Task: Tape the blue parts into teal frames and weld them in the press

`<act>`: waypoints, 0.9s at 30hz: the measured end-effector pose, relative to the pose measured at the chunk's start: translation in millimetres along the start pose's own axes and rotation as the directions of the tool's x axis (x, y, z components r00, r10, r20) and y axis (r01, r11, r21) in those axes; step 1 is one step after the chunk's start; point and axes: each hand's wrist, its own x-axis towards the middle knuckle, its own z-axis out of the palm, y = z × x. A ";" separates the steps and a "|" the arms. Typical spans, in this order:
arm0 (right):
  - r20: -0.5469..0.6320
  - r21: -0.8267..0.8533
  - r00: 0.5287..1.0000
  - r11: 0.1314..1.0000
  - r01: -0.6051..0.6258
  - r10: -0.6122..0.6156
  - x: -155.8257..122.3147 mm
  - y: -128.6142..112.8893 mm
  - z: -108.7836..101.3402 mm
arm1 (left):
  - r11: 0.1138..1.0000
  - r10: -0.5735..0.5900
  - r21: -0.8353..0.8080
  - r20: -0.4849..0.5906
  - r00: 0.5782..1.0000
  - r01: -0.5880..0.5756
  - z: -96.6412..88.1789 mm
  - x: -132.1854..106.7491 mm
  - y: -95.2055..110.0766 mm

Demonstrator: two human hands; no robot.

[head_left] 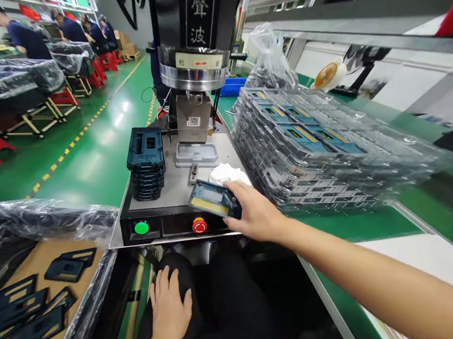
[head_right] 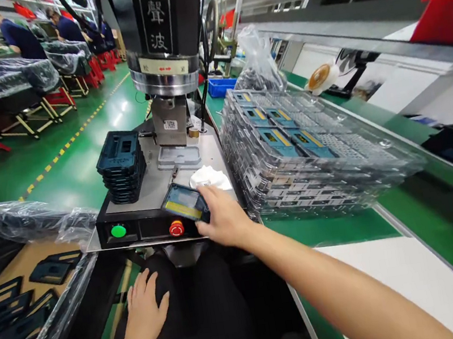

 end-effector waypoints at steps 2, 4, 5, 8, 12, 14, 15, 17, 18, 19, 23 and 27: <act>0.028 -0.053 0.998 0.997 -0.057 0.058 35.4 13.0 -7.6 | 0.984 -0.016 0.177 0.013 1.000 0.014 12.1 0.8 -16.8; 0.046 -0.090 0.991 0.989 -0.119 0.123 69.5 25.0 -11.1 | 0.966 -0.028 0.258 0.021 0.999 0.022 18.7 0.8 -23.6; 0.053 -0.100 0.986 0.983 -0.153 0.159 85.4 30.5 -11.8 | 0.959 -0.024 0.284 0.019 1.000 0.018 20.2 1.1 -24.2; 0.081 -0.070 0.951 0.953 -0.294 0.299 126.6 45.8 -11.0 | 0.945 -0.013 0.326 0.003 1.000 0.012 21.3 4.3 -22.2; 0.123 0.014 0.911 0.917 -0.399 0.394 165.9 65.7 -4.5 | 0.950 -0.031 0.312 -0.003 1.000 0.030 21.1 12.0 -23.7; 0.141 0.057 0.908 0.913 -0.405 0.394 180.0 74.6 0.0 | 0.955 -0.049 0.294 -0.007 0.999 0.049 21.2 15.8 -26.3; 0.154 0.084 0.908 0.910 -0.405 0.390 186.0 78.5 2.2 | 0.956 -0.056 0.287 -0.010 0.998 0.057 21.2 17.4 -27.5; 0.185 0.138 0.910 0.907 -0.397 0.370 196.7 85.0 6.4 | 0.959 -0.063 0.277 -0.016 0.998 0.065 21.6 20.2 -29.1; 0.200 0.163 0.912 0.906 -0.391 0.357 201.6 87.6 8.3 | 0.959 -0.063 0.275 -0.019 0.998 0.066 21.9 21.4 -29.5; 0.215 0.184 0.913 0.904 -0.385 0.346 206.1 89.9 10.2 | 0.959 -0.064 0.274 -0.021 0.998 0.067 22.2 22.4 -29.8; 0.266 0.239 0.911 0.894 -0.380 0.316 220.7 96.6 17.5 | 0.960 -0.070 0.272 -0.017 0.997 0.072 22.7 25.6 -29.5; 0.284 0.260 0.913 0.892 -0.369 0.294 227.5 100.5 23.0 | 0.960 -0.078 0.267 -0.013 0.997 0.078 21.4 27.4 -28.8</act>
